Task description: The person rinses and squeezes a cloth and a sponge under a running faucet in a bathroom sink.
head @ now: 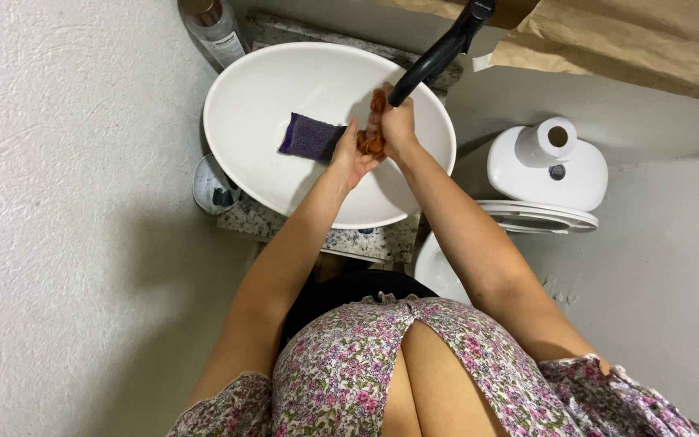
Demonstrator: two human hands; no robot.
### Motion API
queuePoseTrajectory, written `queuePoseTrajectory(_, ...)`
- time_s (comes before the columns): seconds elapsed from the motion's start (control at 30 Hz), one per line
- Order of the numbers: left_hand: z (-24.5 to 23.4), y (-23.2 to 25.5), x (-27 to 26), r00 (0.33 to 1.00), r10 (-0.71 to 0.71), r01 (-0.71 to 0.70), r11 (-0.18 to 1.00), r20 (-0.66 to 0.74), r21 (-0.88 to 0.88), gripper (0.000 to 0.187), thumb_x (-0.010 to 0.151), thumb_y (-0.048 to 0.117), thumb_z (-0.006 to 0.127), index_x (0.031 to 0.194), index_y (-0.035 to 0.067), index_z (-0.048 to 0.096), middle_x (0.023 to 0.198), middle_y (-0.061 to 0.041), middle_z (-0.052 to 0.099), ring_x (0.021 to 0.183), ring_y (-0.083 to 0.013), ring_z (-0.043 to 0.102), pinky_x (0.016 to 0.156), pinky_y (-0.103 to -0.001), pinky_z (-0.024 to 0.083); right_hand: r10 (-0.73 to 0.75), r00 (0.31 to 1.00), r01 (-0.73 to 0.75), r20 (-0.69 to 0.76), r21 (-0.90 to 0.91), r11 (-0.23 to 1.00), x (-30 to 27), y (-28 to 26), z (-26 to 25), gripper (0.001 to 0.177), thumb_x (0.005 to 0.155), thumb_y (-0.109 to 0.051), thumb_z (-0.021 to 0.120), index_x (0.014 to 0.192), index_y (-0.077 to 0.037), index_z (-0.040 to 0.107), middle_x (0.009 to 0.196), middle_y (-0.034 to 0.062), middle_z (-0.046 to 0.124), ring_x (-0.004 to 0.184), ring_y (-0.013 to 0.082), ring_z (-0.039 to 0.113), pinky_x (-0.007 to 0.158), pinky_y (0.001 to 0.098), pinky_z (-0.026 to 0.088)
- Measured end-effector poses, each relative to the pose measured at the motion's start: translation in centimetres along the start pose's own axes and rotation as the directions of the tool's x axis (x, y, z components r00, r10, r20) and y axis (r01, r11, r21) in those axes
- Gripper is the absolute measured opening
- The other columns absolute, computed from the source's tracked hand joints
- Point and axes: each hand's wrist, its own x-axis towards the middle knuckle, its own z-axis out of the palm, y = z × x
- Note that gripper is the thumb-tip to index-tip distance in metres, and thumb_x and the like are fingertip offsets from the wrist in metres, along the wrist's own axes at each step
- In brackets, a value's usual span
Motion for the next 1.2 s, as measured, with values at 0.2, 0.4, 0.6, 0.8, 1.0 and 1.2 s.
queuePoseTrajectory(0.2,0.4,-0.3,0.9,1.000,-0.012,0.009,0.991,-0.020,-0.135,0.061,0.103,0.044,0.050,0.145,0.000,0.049,0.138,-0.018,0.059,0.122,-0.0294,0.062,0.102,-0.043,0.056,-0.077,0.997,0.075,0.012,0.100,0.992,0.9,0.8,-0.8,0.032,0.105,-0.028,0.055,0.078,-0.010,0.053,0.059,0.0005,0.046,0.049,0.0136,0.040,0.045,0.0320,0.034)
queuePoseTrajectory(0.4,0.6,2.0,0.0,0.893,0.231,-0.221,0.973,-0.387,0.071,0.040,0.096,0.024,0.073,0.130,0.007,0.060,0.129,-0.009,0.067,0.111,-0.0229,0.067,0.087,-0.038,0.060,-0.213,0.972,0.215,0.096,-0.010,0.977,-3.1,-1.1,-1.7,0.020,0.099,-0.019,0.069,0.110,-0.009,0.056,0.094,0.0017,0.063,0.081,0.0127,0.063,0.067,0.0292,0.055)
queuePoseTrajectory(0.6,1.8,5.9,-2.1,0.896,0.340,-0.326,0.940,-0.286,0.097,0.037,0.097,0.033,0.066,0.125,0.008,0.068,0.115,-0.003,0.072,0.103,-0.0183,0.069,0.089,-0.042,0.056,-0.192,0.981,0.164,-0.012,-0.470,0.867,-8.1,-1.5,-4.0,0.065,0.081,0.000,0.078,0.138,-0.008,0.049,0.114,0.0087,0.072,0.101,0.0211,0.072,0.082,0.0306,0.058)
queuePoseTrajectory(0.8,5.1,7.0,-3.1,0.929,0.367,-0.320,0.861,-0.048,0.396,0.039,0.101,0.041,0.059,0.120,0.009,0.073,0.106,-0.002,0.078,0.098,-0.0106,0.073,0.090,-0.034,0.057,-0.379,0.925,0.211,0.028,-0.868,0.449,-11.9,-2.3,-4.4,0.067,0.071,-0.012,0.095,0.127,-0.001,0.059,0.111,0.0166,0.074,0.108,0.0298,0.072,0.094,0.0363,0.057)
queuePoseTrajectory(1.0,6.8,7.3,-4.0,0.863,0.377,-0.503,0.710,0.337,0.493,0.025,0.090,0.011,0.071,0.114,0.005,0.076,0.095,-0.005,0.079,0.078,-0.0101,0.072,0.063,-0.027,0.055,-0.592,0.786,0.450,0.179,-0.823,0.348,-9.1,-3.6,-5.0,0.073,0.073,-0.020,0.097,0.132,-0.001,0.059,0.117,0.0191,0.071,0.105,0.0264,0.069,0.091,0.0358,0.055)
queuePoseTrajectory(1.2,6.7,9.8,-5.3,0.782,0.563,-0.583,0.506,0.269,0.636,0.013,0.083,0.001,0.082,0.095,0.000,0.078,0.085,-0.007,0.079,0.073,-0.0123,0.075,0.064,-0.026,0.063,-0.148,0.984,0.159,0.101,-0.867,0.471,-6.5,-3.8,-6.0,0.026,0.090,-0.021,0.085,0.095,0.001,0.074,0.089,0.0238,0.074,0.078,0.0300,0.066,0.074,0.0368,0.053)
